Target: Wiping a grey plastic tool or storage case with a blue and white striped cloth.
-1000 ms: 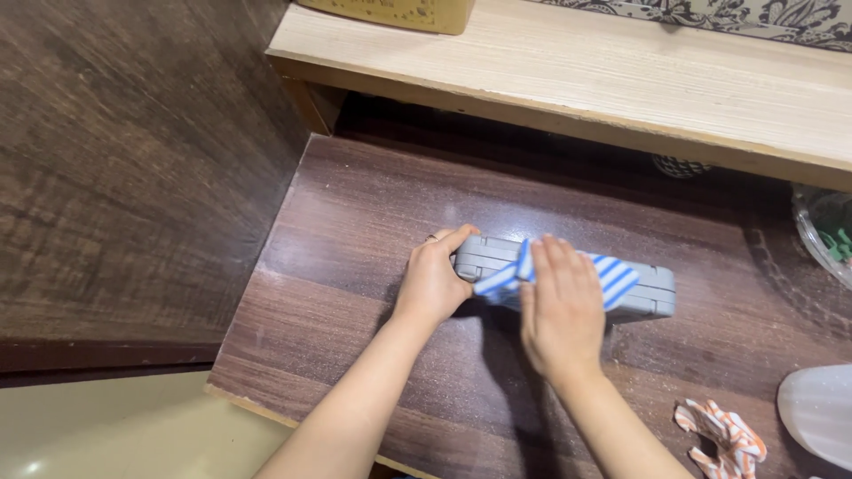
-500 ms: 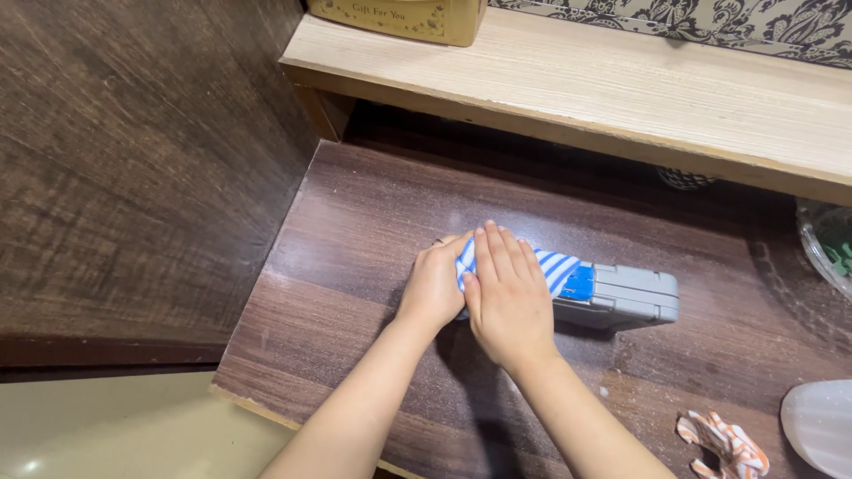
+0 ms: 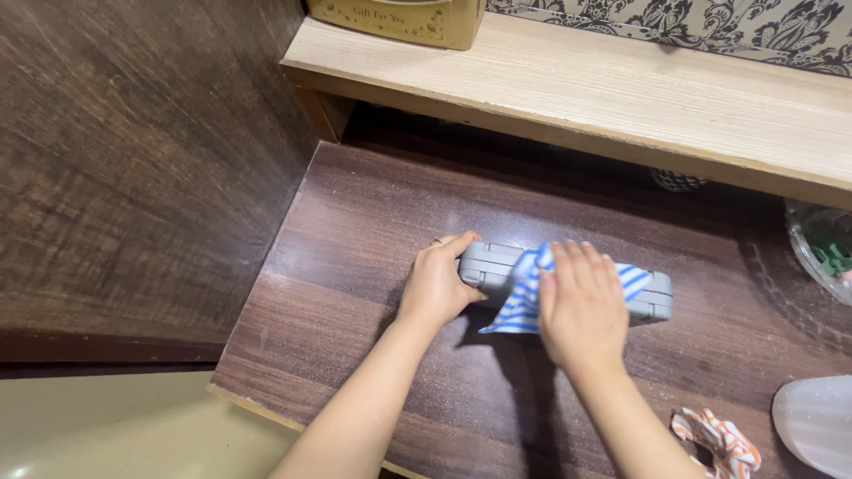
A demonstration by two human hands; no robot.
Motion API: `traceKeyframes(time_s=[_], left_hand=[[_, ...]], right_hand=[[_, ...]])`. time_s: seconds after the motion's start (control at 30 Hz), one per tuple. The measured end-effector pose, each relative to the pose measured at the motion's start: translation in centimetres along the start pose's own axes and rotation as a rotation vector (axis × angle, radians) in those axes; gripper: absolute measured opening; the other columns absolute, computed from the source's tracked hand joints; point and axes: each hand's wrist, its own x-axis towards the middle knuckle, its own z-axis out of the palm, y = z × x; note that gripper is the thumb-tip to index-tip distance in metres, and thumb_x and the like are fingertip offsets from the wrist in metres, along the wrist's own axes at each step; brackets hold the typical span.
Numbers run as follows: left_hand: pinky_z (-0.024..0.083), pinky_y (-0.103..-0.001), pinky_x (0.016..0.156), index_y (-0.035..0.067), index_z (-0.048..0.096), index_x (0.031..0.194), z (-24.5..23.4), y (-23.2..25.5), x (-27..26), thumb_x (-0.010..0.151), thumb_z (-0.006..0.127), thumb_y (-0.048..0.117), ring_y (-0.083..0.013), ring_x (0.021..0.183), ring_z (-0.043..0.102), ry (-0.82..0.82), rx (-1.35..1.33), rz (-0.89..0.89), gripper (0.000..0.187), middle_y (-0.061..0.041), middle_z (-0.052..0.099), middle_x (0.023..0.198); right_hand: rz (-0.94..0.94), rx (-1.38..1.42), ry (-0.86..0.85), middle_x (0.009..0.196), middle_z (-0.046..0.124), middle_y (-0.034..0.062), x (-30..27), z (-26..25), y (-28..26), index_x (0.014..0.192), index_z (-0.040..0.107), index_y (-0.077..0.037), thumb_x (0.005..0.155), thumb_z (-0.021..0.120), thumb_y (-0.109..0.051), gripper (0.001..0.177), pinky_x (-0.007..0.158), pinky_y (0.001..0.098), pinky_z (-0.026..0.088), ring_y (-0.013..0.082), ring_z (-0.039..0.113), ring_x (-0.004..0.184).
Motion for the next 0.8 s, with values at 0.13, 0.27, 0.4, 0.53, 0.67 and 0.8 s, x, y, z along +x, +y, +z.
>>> traceKeyframes(time_s=[0.13, 0.27, 0.4, 0.53, 0.67, 0.8], left_hand=[[0.051, -0.043, 0.106, 0.015, 0.064, 0.133, -0.2, 0.3, -0.2, 0.055, 0.086, 0.013, -0.0259, 0.120, 0.064, -0.007, 0.004, -0.018, 0.081, -0.003, 0.070, 0.124], [0.051, -0.043, 0.105, 0.016, 0.065, 0.132, -0.1, 0.5, -0.3, 0.054, 0.086, 0.011, -0.0258, 0.118, 0.065, 0.011, 0.009, -0.004, 0.081, -0.002, 0.071, 0.121], [0.052, -0.043, 0.104, 0.016, 0.065, 0.132, -0.1, 0.4, -0.2, 0.053, 0.086, 0.009, -0.0247, 0.117, 0.066, 0.011, 0.021, -0.004, 0.082, -0.002, 0.071, 0.121], [0.052, -0.043, 0.104, 0.017, 0.065, 0.132, -0.3, 0.6, -0.2, 0.053, 0.087, 0.011, -0.0240, 0.117, 0.066, 0.004, 0.036, -0.021, 0.081, -0.001, 0.071, 0.120], [0.051, -0.041, 0.105, 0.016, 0.065, 0.132, -0.2, 1.0, -0.3, 0.053, 0.086, 0.009, -0.0237, 0.120, 0.065, 0.005, 0.028, -0.040, 0.082, -0.001, 0.071, 0.121], [0.051, -0.042, 0.106, 0.016, 0.065, 0.131, 0.1, 0.7, -0.2, 0.052, 0.088, 0.009, -0.0248, 0.121, 0.064, 0.005, 0.033, -0.049, 0.083, -0.002, 0.071, 0.121]], right_hand=[[0.047, -0.090, -0.005, 0.137, 0.066, 0.0055, -0.7, -1.3, 1.7, 0.137, 0.063, -0.015, 0.111, 0.034, -0.039, 0.046, 0.126, 0.0408, 0.028, 0.0229, 0.052, 0.142], [0.120, -0.140, 0.034, 0.128, 0.067, 0.0035, -1.0, -1.8, 2.8, 0.128, 0.066, -0.019, 0.110, 0.039, -0.039, 0.038, 0.126, 0.0415, 0.031, 0.0221, 0.057, 0.137], [0.183, -0.203, 0.036, 0.120, 0.066, -0.0009, -1.5, 0.1, 4.2, 0.122, 0.066, -0.024, 0.111, 0.038, -0.043, 0.036, 0.125, 0.0407, 0.032, 0.0181, 0.059, 0.133], [0.222, -0.229, 0.034, 0.114, 0.068, -0.0027, -1.4, 1.5, 5.4, 0.114, 0.067, -0.024, 0.112, 0.039, -0.044, 0.035, 0.122, 0.0383, 0.036, 0.0161, 0.062, 0.126], [0.351, -0.175, -0.113, 0.104, 0.068, 0.0049, -0.6, -0.2, 5.8, 0.103, 0.066, -0.017, 0.112, 0.039, -0.041, 0.037, 0.102, 0.0416, 0.051, 0.0260, 0.066, 0.116], [0.560, 0.095, -0.252, 0.102, 0.068, 0.0188, 0.2, 0.2, 7.8, 0.105, 0.066, -0.008, 0.113, 0.034, -0.041, 0.047, 0.086, 0.0569, 0.056, 0.0431, 0.071, 0.100]])
